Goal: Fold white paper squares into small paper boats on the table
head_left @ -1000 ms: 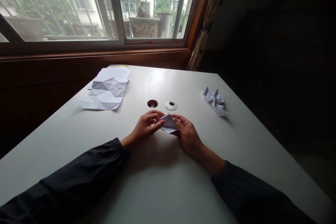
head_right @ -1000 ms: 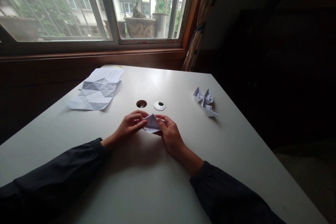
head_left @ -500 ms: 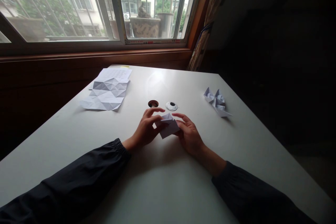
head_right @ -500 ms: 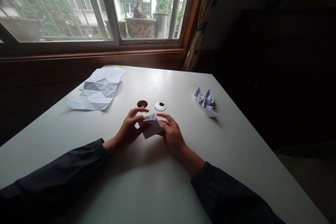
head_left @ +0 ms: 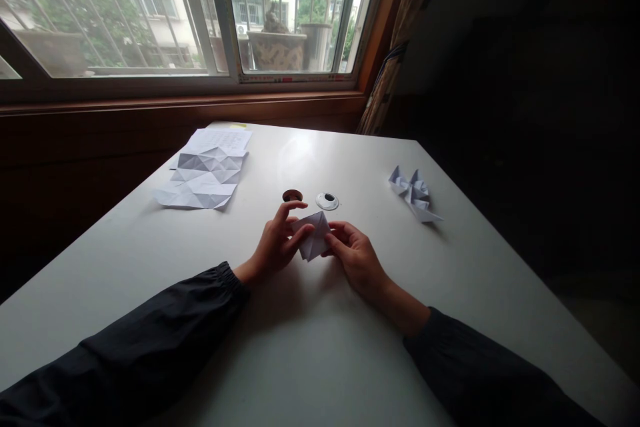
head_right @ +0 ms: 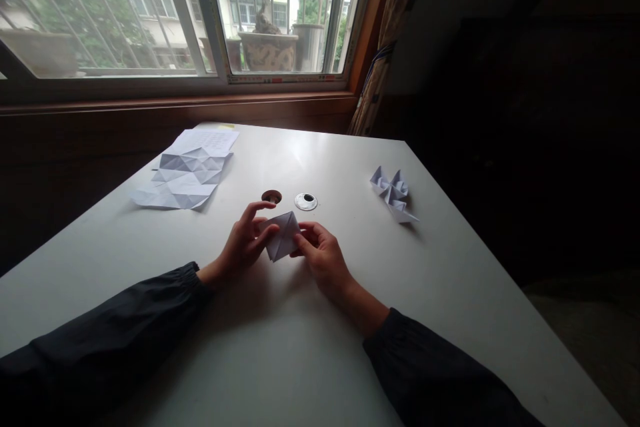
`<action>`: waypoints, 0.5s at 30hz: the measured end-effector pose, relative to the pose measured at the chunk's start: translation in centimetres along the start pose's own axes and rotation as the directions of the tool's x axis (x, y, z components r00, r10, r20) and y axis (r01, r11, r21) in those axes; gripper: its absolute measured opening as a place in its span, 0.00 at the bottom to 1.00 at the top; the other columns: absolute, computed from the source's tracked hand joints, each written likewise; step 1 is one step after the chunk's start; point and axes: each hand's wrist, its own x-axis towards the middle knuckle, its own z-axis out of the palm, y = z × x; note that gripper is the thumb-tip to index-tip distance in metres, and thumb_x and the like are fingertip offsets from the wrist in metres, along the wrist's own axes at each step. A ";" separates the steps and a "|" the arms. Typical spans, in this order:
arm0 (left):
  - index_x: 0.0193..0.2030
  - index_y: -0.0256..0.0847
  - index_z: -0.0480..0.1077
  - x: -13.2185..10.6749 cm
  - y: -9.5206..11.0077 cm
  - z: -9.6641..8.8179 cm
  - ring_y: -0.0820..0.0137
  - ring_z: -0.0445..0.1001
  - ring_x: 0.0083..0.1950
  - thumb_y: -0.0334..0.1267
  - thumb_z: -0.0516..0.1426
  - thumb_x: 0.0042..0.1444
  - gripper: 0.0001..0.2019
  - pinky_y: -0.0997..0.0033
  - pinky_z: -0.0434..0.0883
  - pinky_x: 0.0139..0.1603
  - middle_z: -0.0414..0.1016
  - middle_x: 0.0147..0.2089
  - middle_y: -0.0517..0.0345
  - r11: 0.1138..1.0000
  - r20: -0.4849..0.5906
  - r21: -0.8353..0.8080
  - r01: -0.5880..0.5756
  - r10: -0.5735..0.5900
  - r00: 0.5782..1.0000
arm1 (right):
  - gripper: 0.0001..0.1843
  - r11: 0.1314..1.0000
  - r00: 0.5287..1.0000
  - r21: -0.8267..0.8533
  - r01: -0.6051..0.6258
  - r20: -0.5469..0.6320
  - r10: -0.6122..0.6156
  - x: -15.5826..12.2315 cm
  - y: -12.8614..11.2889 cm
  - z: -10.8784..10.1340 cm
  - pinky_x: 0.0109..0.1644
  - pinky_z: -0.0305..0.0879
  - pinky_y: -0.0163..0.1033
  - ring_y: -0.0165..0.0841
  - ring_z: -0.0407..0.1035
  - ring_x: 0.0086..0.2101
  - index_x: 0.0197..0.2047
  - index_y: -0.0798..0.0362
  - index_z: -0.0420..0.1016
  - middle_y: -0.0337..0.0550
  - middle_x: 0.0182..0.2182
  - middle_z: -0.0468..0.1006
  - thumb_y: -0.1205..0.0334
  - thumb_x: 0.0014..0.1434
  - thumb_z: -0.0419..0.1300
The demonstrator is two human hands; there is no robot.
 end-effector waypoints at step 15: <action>0.59 0.43 0.75 0.4 0.0 0.0 0.64 0.80 0.51 0.31 0.58 0.63 0.17 0.67 0.77 0.52 0.80 0.54 0.51 0.980 0.007 0.136 -0.146 0.146 0.989 | 0.24 0.996 0.996 -0.089 0.008 0.089 0.000 -0.4 -0.2 0.4 0.48 0.77 0.51 0.40 0.79 0.37 0.54 0.51 0.79 0.46 0.40 0.83 0.42 0.65 0.61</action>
